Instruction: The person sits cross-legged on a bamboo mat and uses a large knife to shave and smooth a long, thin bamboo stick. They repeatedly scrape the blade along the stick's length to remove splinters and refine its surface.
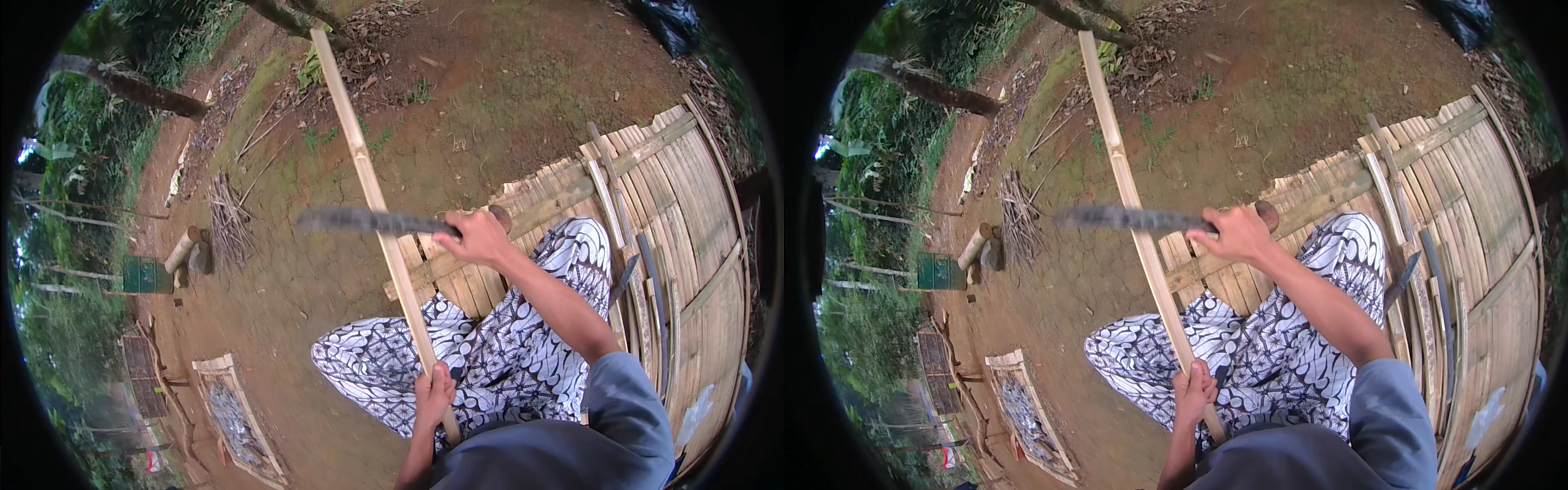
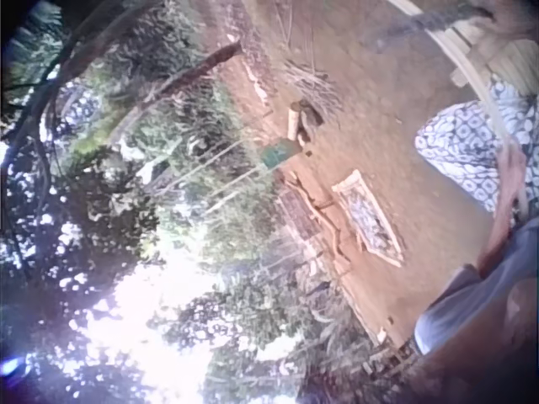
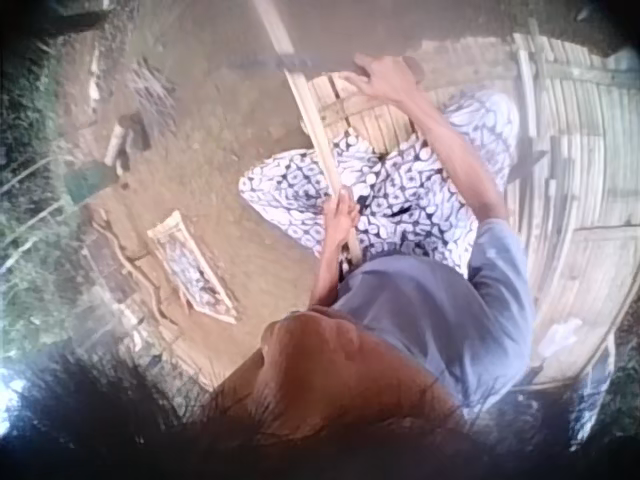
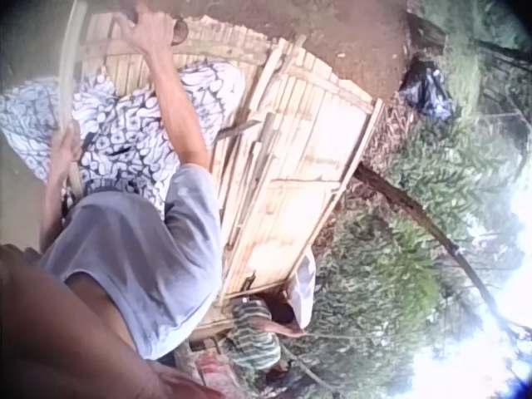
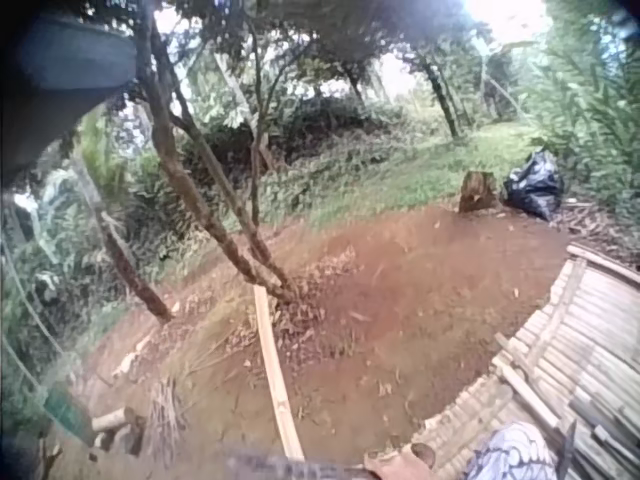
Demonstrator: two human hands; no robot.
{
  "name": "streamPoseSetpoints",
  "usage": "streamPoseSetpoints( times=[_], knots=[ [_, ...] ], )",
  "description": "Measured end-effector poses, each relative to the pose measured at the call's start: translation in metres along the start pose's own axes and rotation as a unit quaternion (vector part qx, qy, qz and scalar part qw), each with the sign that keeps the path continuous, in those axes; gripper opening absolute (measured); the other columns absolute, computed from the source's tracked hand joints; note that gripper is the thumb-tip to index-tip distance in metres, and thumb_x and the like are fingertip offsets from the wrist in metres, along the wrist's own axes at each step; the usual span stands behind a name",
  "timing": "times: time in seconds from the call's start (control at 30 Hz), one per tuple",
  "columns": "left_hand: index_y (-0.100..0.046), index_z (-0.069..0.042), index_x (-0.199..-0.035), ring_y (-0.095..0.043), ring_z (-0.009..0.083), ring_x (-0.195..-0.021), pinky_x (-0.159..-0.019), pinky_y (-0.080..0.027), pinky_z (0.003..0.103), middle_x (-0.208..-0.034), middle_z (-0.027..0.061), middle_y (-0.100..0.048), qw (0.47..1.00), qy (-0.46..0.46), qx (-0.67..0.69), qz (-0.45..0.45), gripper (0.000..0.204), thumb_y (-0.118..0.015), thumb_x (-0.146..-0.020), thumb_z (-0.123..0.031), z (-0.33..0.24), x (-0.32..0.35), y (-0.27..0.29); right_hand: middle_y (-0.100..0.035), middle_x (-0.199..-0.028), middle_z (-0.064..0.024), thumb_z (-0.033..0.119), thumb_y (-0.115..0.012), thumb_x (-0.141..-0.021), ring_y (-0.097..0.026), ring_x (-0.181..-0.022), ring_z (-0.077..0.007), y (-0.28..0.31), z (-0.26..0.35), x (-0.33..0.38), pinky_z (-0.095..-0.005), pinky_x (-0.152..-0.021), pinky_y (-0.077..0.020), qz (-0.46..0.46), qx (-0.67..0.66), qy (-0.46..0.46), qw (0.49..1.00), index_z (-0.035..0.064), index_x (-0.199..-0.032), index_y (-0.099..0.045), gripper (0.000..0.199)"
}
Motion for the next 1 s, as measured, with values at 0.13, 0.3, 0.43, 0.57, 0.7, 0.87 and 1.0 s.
streamPoseSetpoints(
  times=[0.13,0.3,0.43,0.57,0.7,0.87,1.0],
  knots=[
    [-0.038,-0.008,-0.073,-0.025,0.0035,-0.043,-0.038,-0.020,0.021,-0.057,-0.0060,-0.025,0.999,0.010,-0.021,0.032,0.038,-0.037,-0.103,-0.033,0.003,-0.006,-0.009,-0.047,-0.044,-0.0043,0.068,-0.052,-0.080,-0.053,-0.041,-0.0209,0.005,0.054,0.026,-0.0330,-0.041,-0.0428,0.078,-0.059,0.184,0.978,0.0128,-0.065,-0.054,0.057],
    [-0.041,-0.008,-0.075,-0.025,0.0029,-0.044,-0.038,-0.022,0.021,-0.057,-0.0063,-0.025,1.000,0.000,-0.027,-0.009,0.037,-0.038,-0.102,-0.033,0.008,-0.008,0.005,-0.050,-0.047,-0.0062,0.069,-0.053,-0.078,-0.057,-0.046,-0.0224,0.003,0.085,0.042,-0.0368,-0.043,-0.0430,0.104,-0.049,0.346,0.931,0.0123,-0.065,-0.054,0.058],
    [-0.041,-0.008,-0.074,-0.026,0.0029,-0.044,-0.038,-0.022,0.021,-0.057,-0.0063,-0.025,0.998,0.010,-0.029,-0.048,0.037,-0.038,-0.102,-0.032,0.006,-0.005,0.013,-0.060,-0.058,-0.0137,0.067,-0.050,-0.082,-0.064,-0.060,-0.0302,-0.014,0.032,0.017,-0.0427,-0.055,-0.0503,0.231,0.016,0.038,0.972,0.0063,-0.078,-0.065,0.063],
    [-0.040,-0.008,-0.073,-0.025,0.0030,-0.043,-0.038,-0.023,0.021,-0.057,-0.0065,-0.025,0.999,0.002,-0.040,-0.030,0.038,-0.038,-0.102,-0.032,0.003,-0.002,0.007,-0.061,-0.059,-0.0186,0.061,-0.047,-0.087,-0.065,-0.065,-0.0358,-0.005,-0.017,-0.003,-0.0452,-0.062,-0.0524,0.154,-0.022,-0.201,0.967,0.0037,-0.089,-0.068,0.062],
    [-0.040,-0.007,-0.073,-0.025,0.0029,-0.043,-0.038,-0.023,0.021,-0.056,-0.0068,-0.024,1.000,-0.005,-0.031,-0.006,0.039,-0.038,-0.102,-0.032,0.001,-0.006,0.001,-0.057,-0.054,-0.0181,0.060,-0.049,-0.086,-0.061,-0.054,-0.0357,-0.002,-0.002,0.007,-0.0449,-0.055,-0.0506,0.181,-0.083,-0.155,0.968,0.0030,-0.089,-0.067,0.060],
    [-0.045,-0.006,-0.082,-0.029,0.0016,-0.045,-0.039,-0.024,0.019,-0.056,-0.0072,-0.031,1.000,0.013,0.002,0.018,0.031,-0.042,-0.102,-0.030,0.009,-0.007,0.002,-0.054,-0.050,-0.0094,0.057,-0.063,-0.077,-0.056,-0.045,-0.0300,-0.006,0.051,0.028,-0.0411,-0.045,-0.0443,0.172,-0.067,0.153,0.971,0.0078,-0.073,-0.060,0.050],
    [-0.045,-0.006,-0.081,-0.030,0.0018,-0.045,-0.039,-0.024,0.020,-0.056,-0.0068,-0.032,1.000,-0.009,-0.014,-0.008,0.032,-0.041,-0.102,-0.031,0.006,-0.003,0.010,-0.050,-0.048,-0.0069,0.064,-0.061,-0.075,-0.056,-0.046,-0.0295,0.003,0.070,0.025,-0.0395,-0.044,-0.0434,0.140,-0.031,0.260,0.955,0.0108,-0.063,-0.053,0.055]
  ],
)
Point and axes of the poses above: each hand's wrist, its own x-axis away from the middle knuckle, its own y-axis out of the back of the hand, z = x × y, the point moved 7 cm from there along -x, towards the middle knuckle
